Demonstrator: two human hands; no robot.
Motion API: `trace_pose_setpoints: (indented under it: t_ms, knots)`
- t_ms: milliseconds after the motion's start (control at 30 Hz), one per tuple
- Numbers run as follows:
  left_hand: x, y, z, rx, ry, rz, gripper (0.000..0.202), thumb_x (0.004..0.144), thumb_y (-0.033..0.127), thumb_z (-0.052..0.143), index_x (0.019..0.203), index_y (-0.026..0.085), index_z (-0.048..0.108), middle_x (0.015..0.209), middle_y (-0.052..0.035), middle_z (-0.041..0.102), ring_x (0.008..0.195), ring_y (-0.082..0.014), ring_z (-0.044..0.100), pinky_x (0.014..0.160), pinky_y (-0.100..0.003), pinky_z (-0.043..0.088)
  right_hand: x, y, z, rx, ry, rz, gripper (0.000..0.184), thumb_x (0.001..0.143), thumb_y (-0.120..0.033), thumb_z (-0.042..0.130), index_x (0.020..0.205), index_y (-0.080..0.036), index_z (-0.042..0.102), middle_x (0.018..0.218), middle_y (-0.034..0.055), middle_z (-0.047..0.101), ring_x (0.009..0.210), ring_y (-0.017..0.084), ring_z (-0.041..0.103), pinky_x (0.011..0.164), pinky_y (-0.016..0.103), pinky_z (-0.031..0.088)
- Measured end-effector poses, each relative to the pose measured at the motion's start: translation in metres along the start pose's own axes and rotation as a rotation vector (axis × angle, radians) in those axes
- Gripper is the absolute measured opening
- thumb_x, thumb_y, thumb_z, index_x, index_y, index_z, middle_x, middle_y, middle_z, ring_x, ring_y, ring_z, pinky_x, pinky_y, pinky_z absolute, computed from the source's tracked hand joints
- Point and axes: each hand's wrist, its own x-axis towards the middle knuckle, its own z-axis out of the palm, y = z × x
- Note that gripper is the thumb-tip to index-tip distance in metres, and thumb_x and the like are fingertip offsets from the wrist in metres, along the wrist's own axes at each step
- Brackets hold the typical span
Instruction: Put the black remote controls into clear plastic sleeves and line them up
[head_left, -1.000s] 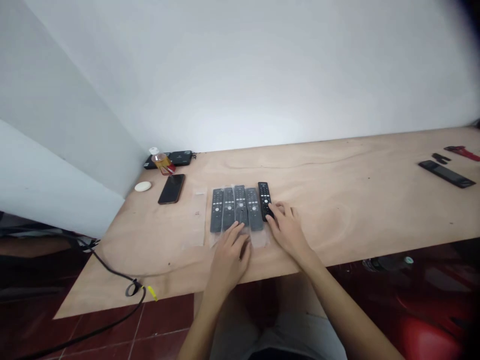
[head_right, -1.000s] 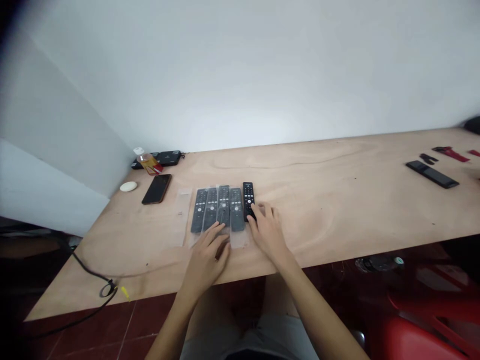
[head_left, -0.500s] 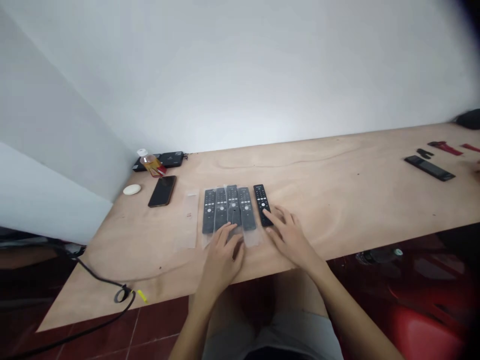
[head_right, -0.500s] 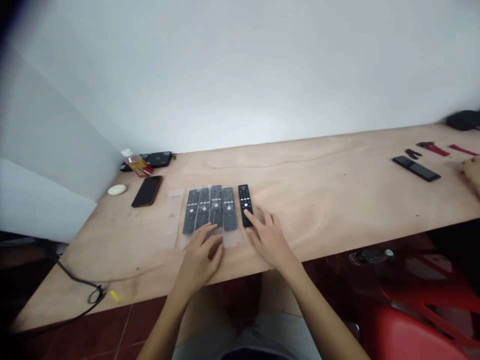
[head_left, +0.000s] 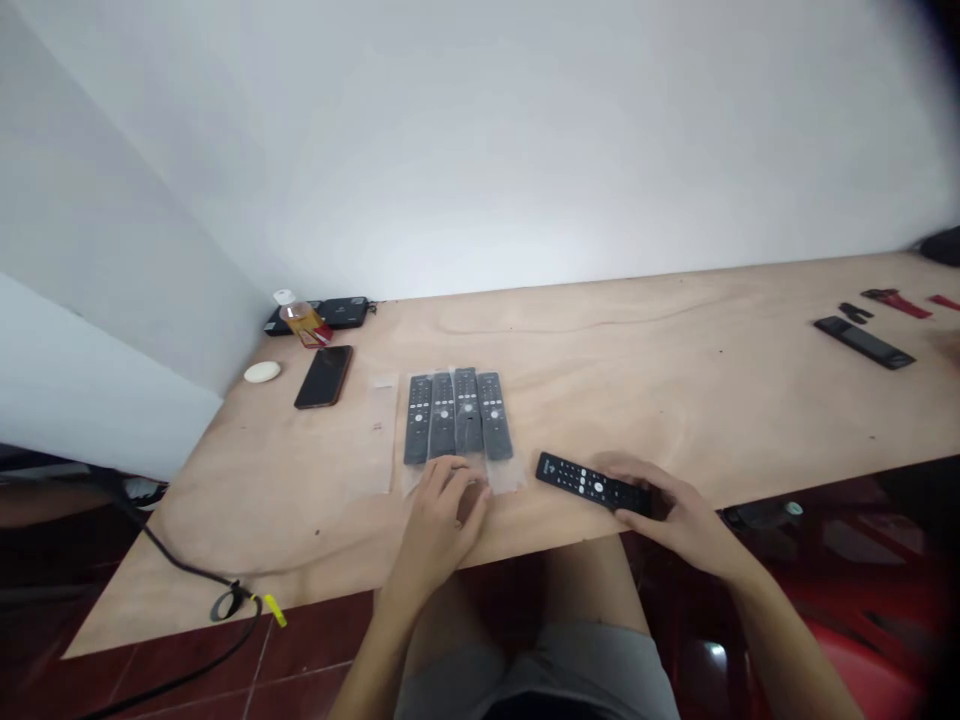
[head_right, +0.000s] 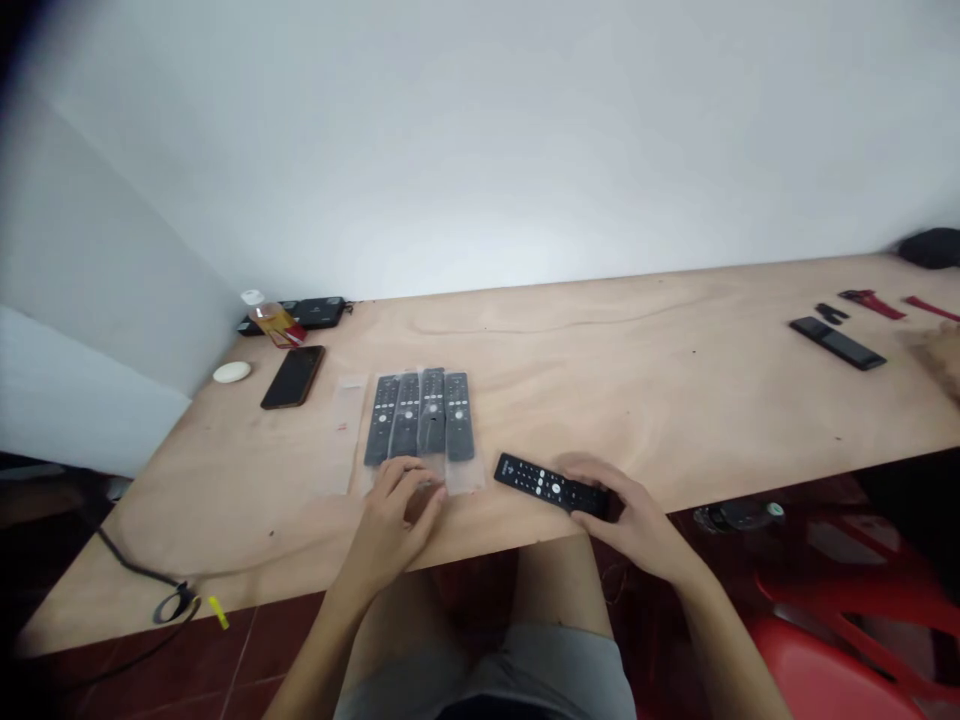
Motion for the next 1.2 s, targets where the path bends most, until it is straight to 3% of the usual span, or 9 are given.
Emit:
trace_pose_setpoints:
  t_ms: [133, 267, 433, 633, 767, 867, 967, 1100, 1200]
  knots:
    - [-0.006, 0.002, -0.011, -0.091, -0.094, 0.006, 0.013, 0.100, 0.025, 0.075, 0.111, 0.024, 0.067, 0.115, -0.0080, 0.063, 0.114, -0.0271, 0.063, 0.099, -0.043, 0.056, 0.003, -0.012, 0.004, 0.048, -0.103, -0.035, 0.049, 0.100, -0.038, 0.079, 0.148, -0.034, 0.067, 0.158, 0.0097, 0.064, 0.152, 0.035, 0.054, 0.128, 0.063, 0.043]
    - [-0.017, -0.003, -0.022, -0.107, -0.169, 0.039, 0.040, 0.096, 0.030, 0.083, 0.133, 0.029, 0.068, 0.129, -0.0093, 0.065, 0.126, -0.0297, 0.061, 0.108, -0.048, 0.055, 0.030, -0.031, 0.042, 0.098, -0.190, -0.140, 0.051, 0.101, -0.034, 0.078, 0.151, -0.036, 0.066, 0.147, 0.0084, 0.071, 0.143, 0.032, 0.060, 0.122, 0.058, 0.050]
    - [-0.033, -0.015, -0.036, -0.138, -0.137, 0.033, 0.028, 0.100, 0.025, 0.077, 0.127, 0.030, 0.072, 0.129, -0.0097, 0.069, 0.124, -0.0282, 0.067, 0.105, -0.048, 0.060, 0.054, -0.045, 0.075, 0.093, -0.212, -0.192, 0.049, 0.102, -0.029, 0.075, 0.150, -0.036, 0.067, 0.142, 0.0088, 0.073, 0.140, 0.033, 0.059, 0.120, 0.058, 0.051]
    - [-0.035, -0.016, -0.036, -0.139, -0.140, 0.015, 0.040, 0.093, 0.031, 0.086, 0.130, 0.031, 0.073, 0.129, -0.0101, 0.073, 0.123, -0.0312, 0.068, 0.104, -0.051, 0.061, 0.053, -0.047, 0.079, 0.056, -0.219, -0.187, 0.046, 0.102, -0.033, 0.077, 0.147, -0.035, 0.071, 0.137, 0.0091, 0.077, 0.136, 0.034, 0.064, 0.116, 0.058, 0.055]
    - [-0.025, -0.007, -0.030, -0.172, -0.158, -0.105, 0.021, 0.096, 0.037, 0.083, 0.113, 0.027, 0.078, 0.107, -0.0065, 0.078, 0.105, -0.0281, 0.071, 0.091, -0.044, 0.061, 0.052, -0.047, 0.083, 0.091, -0.124, -0.106, 0.033, 0.106, -0.038, 0.073, 0.138, -0.033, 0.078, 0.136, 0.0076, 0.080, 0.129, 0.034, 0.071, 0.116, 0.056, 0.056]
    - [-0.017, -0.004, -0.032, -0.239, -0.258, -0.200, 0.016, 0.100, 0.042, 0.077, 0.103, 0.026, 0.080, 0.099, -0.0052, 0.079, 0.095, -0.0266, 0.073, 0.086, -0.042, 0.060, 0.052, -0.047, 0.083, 0.124, -0.115, -0.075, 0.031, 0.107, -0.041, 0.071, 0.136, -0.033, 0.079, 0.136, 0.0066, 0.080, 0.127, 0.033, 0.074, 0.114, 0.054, 0.058]
    - [-0.013, -0.006, -0.035, -0.309, -0.339, -0.232, 0.020, 0.101, 0.043, 0.075, 0.111, 0.027, 0.082, 0.109, -0.0066, 0.081, 0.103, -0.0280, 0.075, 0.094, -0.045, 0.061, 0.053, -0.046, 0.081, 0.146, -0.129, -0.083, 0.028, 0.109, -0.042, 0.068, 0.131, -0.031, 0.080, 0.132, 0.0073, 0.082, 0.124, 0.032, 0.075, 0.110, 0.051, 0.060]
    - [-0.018, -0.010, -0.028, -0.247, -0.231, -0.234, 0.030, 0.105, 0.039, 0.071, 0.133, 0.030, 0.075, 0.127, -0.0077, 0.077, 0.119, -0.0287, 0.072, 0.105, -0.048, 0.060, 0.053, -0.046, 0.082, 0.099, -0.079, -0.108, 0.026, 0.111, -0.036, 0.063, 0.130, -0.030, 0.080, 0.129, 0.0087, 0.080, 0.122, 0.030, 0.074, 0.108, 0.048, 0.061]
    - [-0.022, -0.010, -0.022, -0.088, -0.165, -0.149, 0.031, 0.108, 0.033, 0.065, 0.138, 0.033, 0.074, 0.131, -0.0093, 0.070, 0.123, -0.0286, 0.067, 0.110, -0.051, 0.056, 0.051, -0.044, 0.085, 0.015, -0.090, -0.139, 0.035, 0.105, -0.034, 0.073, 0.140, -0.031, 0.074, 0.143, 0.0098, 0.071, 0.133, 0.031, 0.067, 0.117, 0.051, 0.055]
